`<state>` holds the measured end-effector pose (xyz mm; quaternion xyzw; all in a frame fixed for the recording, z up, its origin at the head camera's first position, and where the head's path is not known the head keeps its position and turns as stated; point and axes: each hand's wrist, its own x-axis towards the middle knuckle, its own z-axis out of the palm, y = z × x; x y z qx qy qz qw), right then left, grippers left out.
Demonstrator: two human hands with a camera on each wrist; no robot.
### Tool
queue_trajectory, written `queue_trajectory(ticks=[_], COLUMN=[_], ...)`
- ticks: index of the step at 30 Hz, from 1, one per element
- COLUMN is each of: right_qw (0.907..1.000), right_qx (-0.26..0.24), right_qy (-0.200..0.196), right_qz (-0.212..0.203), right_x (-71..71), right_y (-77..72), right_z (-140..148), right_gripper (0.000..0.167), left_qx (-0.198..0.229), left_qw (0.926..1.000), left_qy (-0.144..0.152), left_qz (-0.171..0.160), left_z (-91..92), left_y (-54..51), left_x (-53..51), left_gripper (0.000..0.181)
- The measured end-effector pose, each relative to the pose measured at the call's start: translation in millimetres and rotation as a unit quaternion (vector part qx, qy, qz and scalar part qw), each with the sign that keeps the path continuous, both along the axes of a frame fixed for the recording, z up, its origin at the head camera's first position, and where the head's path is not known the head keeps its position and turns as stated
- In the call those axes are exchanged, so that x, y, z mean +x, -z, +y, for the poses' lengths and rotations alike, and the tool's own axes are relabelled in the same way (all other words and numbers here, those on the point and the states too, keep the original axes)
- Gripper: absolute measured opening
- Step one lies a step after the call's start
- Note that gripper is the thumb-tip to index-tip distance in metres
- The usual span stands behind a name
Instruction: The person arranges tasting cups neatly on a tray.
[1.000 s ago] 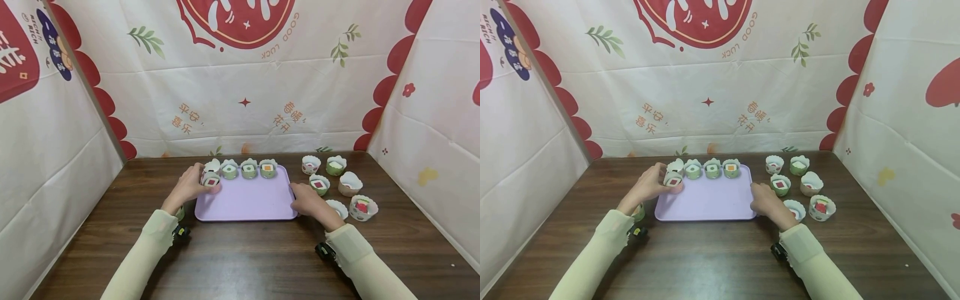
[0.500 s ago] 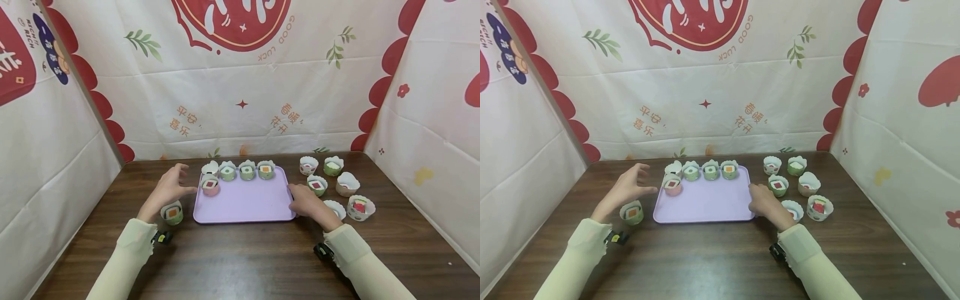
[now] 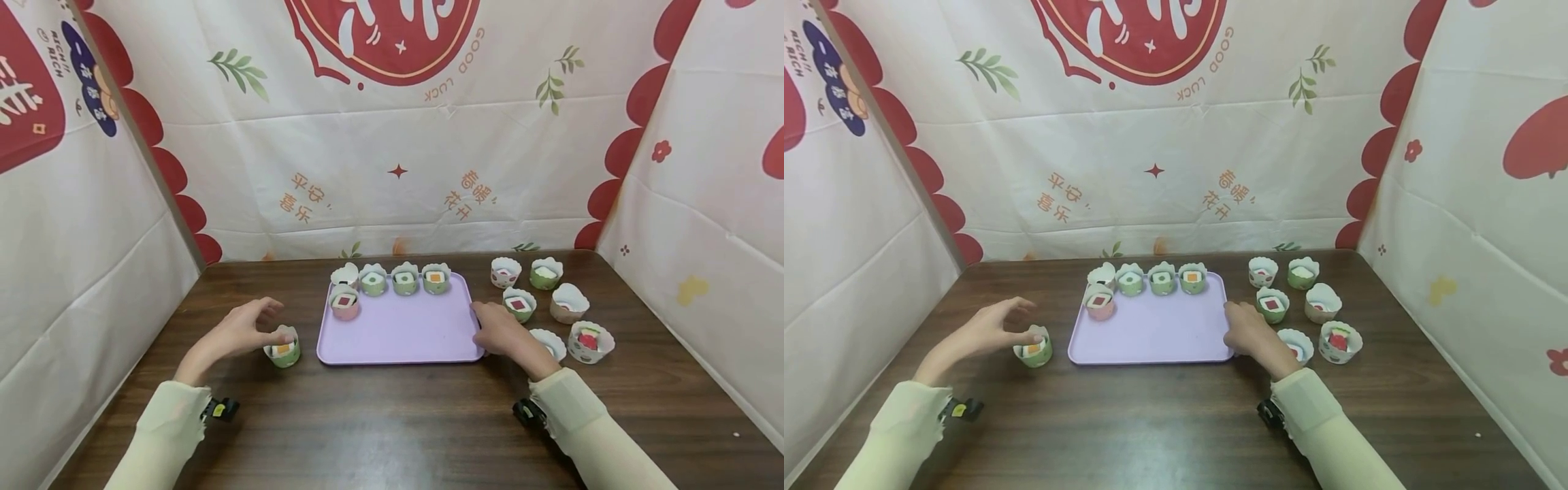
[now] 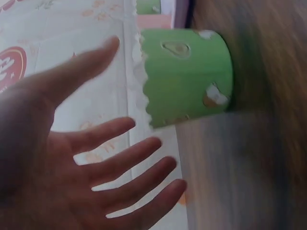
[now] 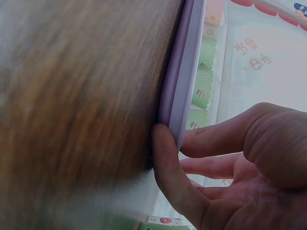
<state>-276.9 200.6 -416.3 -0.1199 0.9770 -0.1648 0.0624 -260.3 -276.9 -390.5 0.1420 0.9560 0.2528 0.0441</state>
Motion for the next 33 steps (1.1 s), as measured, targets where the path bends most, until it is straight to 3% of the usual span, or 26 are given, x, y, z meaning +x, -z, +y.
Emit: queue_trajectory(ticks=[5,18,25,33], right_qw=[1.0000,1.0000,1.0000,0.9999], right_qx=[0.004,0.002,-0.001,-0.001], right_qy=[-0.003,-0.006,-0.006,-0.010], right_qz=[0.003,0.004,0.007,0.013], right_x=[-1.6,0.9,0.8,1.1], right_y=[1.8,-2.5,-1.0,-1.3], right_z=[0,-1,-1,0], right_gripper=[0.063,0.062,0.062,0.061], left_qx=[0.010,0.041,0.050,0.028], left_qw=[0.9992,0.9934,0.9913,0.9932], left_qy=[0.026,0.087,0.098,0.100], left_qz=[-0.029,-0.062,-0.072,-0.052], left_z=[-10.4,-19.0,-21.1,-16.8], left_y=[5.0,12.0,13.7,13.3], left_x=[4.4,8.8,7.4,6.8], left_gripper=[0.080,0.098,0.099,0.090])
